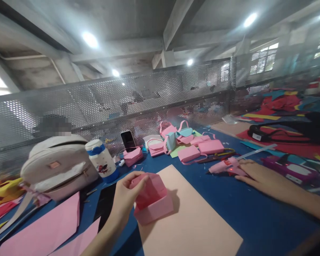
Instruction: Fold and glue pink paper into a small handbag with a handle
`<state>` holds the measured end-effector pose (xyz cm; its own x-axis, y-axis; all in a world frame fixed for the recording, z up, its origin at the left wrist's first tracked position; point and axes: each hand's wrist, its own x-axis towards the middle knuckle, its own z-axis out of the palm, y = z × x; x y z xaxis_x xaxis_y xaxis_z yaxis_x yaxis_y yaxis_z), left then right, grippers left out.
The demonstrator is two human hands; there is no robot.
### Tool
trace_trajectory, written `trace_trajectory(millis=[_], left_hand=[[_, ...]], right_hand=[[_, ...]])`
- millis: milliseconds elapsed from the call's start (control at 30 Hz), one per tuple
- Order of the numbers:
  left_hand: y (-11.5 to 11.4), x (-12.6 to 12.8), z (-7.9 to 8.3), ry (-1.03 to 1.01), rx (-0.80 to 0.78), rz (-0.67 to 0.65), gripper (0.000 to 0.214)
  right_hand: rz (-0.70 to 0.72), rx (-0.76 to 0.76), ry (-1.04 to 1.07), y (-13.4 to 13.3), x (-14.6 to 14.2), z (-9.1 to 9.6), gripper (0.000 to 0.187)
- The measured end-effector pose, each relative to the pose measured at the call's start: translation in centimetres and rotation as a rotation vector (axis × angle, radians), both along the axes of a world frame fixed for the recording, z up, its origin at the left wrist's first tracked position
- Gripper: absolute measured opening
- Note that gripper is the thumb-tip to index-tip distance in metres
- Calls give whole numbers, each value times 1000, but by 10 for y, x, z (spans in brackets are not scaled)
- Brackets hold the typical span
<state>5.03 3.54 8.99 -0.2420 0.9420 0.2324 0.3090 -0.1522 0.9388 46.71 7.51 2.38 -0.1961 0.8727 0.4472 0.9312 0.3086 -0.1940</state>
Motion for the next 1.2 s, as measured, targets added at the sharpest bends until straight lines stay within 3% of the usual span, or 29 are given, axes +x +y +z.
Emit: trace_trajectory(millis=[67,133,267,400,600,700,967,1200], left_hand=[[0,-1,-1,3,17,2,28],[0,-1,-2,15,31,4,28],[-1,2,-2,67,117,17,24],[-8,5,-1,94,187,-7,18],[-21,9,4,218,337,-106,8],[-28,10,5,297,453,-122,4],[-42,12,1,459,587,-204,10],[-43,14,0,494,640,-251,11]], right_hand=[[-33,36,-73,-22,-4,4,43],[-68,69,1,-48,-17,14,38],[280,-191,247,-83,-68,42,24],[530,-109,353,-73,-124,71,13],[770,115,313,-39,-186,98,25],[805,197,378,-29,-208,94,28],[818,143,778,-23,-221,39,17],[814,86,908,-25,-218,32,11]])
